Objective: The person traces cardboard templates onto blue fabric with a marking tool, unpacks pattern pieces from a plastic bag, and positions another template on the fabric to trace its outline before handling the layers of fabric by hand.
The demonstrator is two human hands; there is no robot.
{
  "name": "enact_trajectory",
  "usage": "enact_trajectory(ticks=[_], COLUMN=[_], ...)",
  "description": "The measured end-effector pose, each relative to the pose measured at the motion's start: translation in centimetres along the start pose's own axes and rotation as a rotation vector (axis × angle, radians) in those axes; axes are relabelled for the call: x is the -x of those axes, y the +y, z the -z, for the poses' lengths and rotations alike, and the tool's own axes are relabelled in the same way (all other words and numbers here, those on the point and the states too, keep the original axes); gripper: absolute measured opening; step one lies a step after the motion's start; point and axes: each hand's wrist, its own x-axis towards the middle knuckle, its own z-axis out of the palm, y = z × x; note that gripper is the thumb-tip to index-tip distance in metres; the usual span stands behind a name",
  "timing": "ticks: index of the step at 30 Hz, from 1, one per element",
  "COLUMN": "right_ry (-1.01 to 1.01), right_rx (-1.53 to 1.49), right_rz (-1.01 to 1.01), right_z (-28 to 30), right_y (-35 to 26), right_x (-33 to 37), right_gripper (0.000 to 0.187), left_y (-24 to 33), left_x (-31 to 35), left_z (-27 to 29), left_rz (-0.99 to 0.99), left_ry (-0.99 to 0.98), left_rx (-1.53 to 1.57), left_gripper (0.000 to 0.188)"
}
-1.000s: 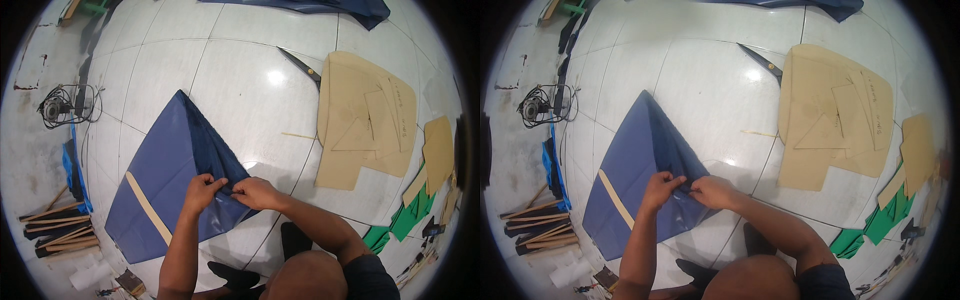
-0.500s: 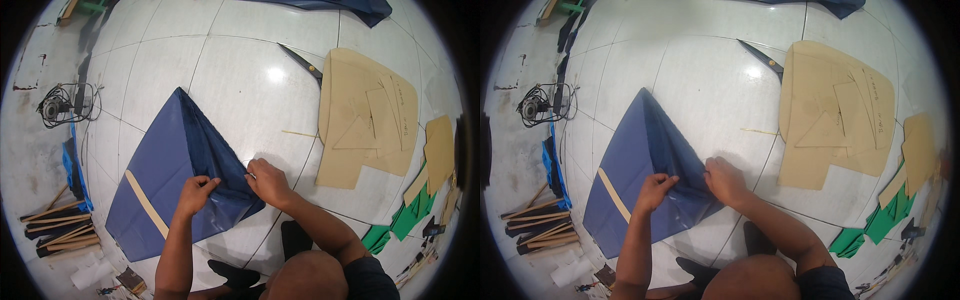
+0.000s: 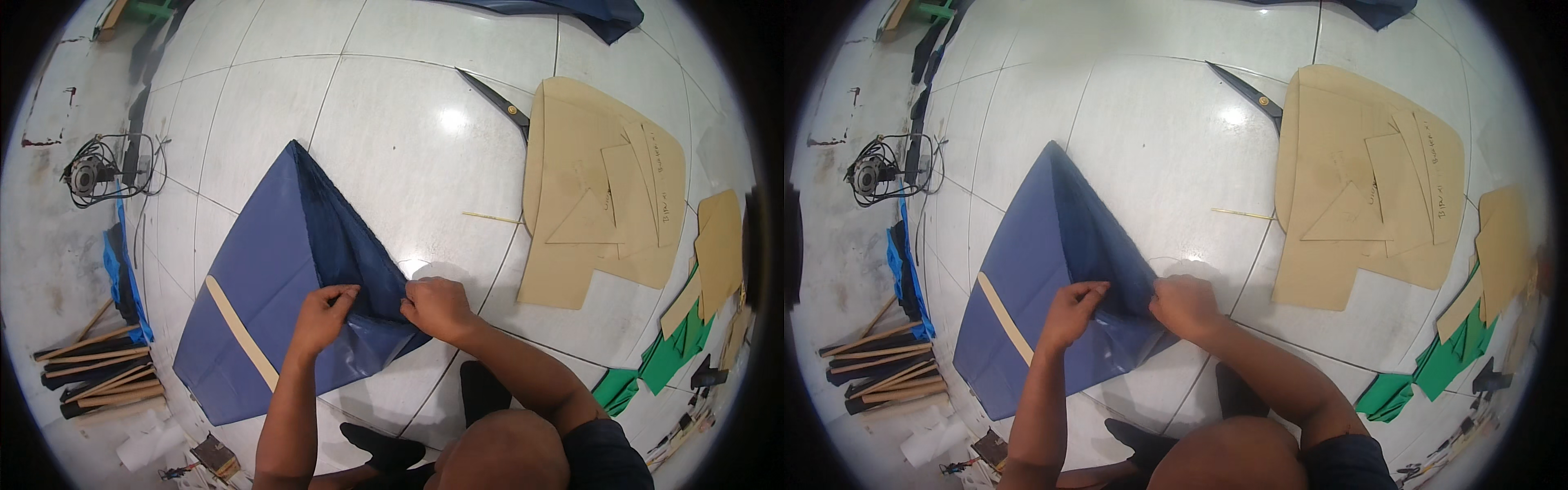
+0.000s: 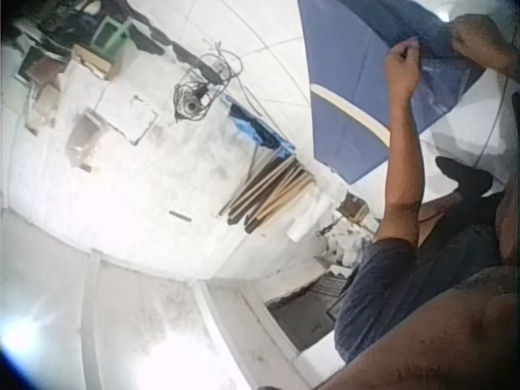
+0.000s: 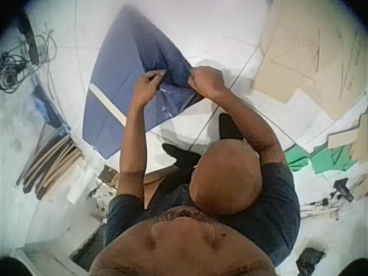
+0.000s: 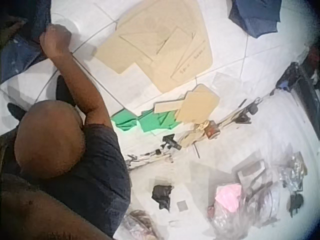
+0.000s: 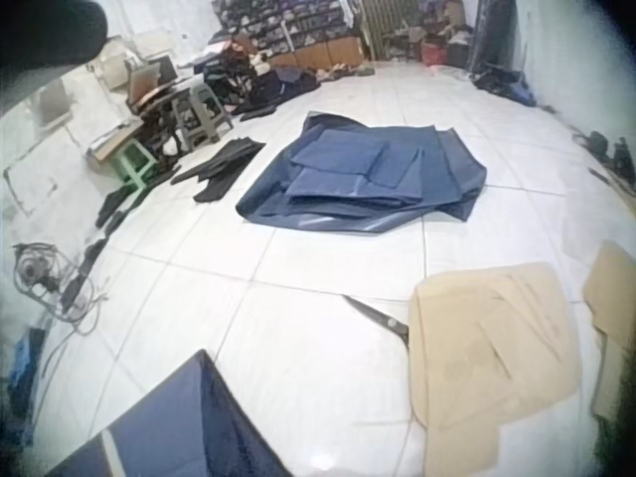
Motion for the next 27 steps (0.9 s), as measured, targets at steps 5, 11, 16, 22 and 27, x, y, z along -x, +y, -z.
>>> enact_trajectory(ticks=[5, 11, 16, 22, 27], right_ry=[0.002, -0.027, 0.024, -0.001, -0.006], right_rx=[0.024, 0.03, -0.014, -0.091, -0.134], right_rz=[0.001, -0.007, -0.03, -0.046, -0.037], right_z=[0.7, 0.6, 0.7, 1.3, 1.6], right_y=[0.1, 0.2, 0.7, 0.7, 0.5], right_x=[0.2, -0.2, 0.2, 0.0, 0.0], right_gripper=[0.02, 0.019, 0.021, 0.02, 0.022], left_y=[0.1, -0.5, -0.7, -1.9, -1.6], left_x=[0.3, 1.6, 2.5, 2.6, 2.7], left_z=[0.3, 0.7, 0.4, 0.6, 1.0], left_rz=[0.052, 0.026, 0.111, 0.02, 0.057], left_ry=[-0.021, 0.061, 0.126, 0.185, 0.151], left_rx=[0.004, 0.104, 0.233, 0.353, 0.508], left_gripper=[0.033, 0.031, 0.021, 0.019, 0.016])
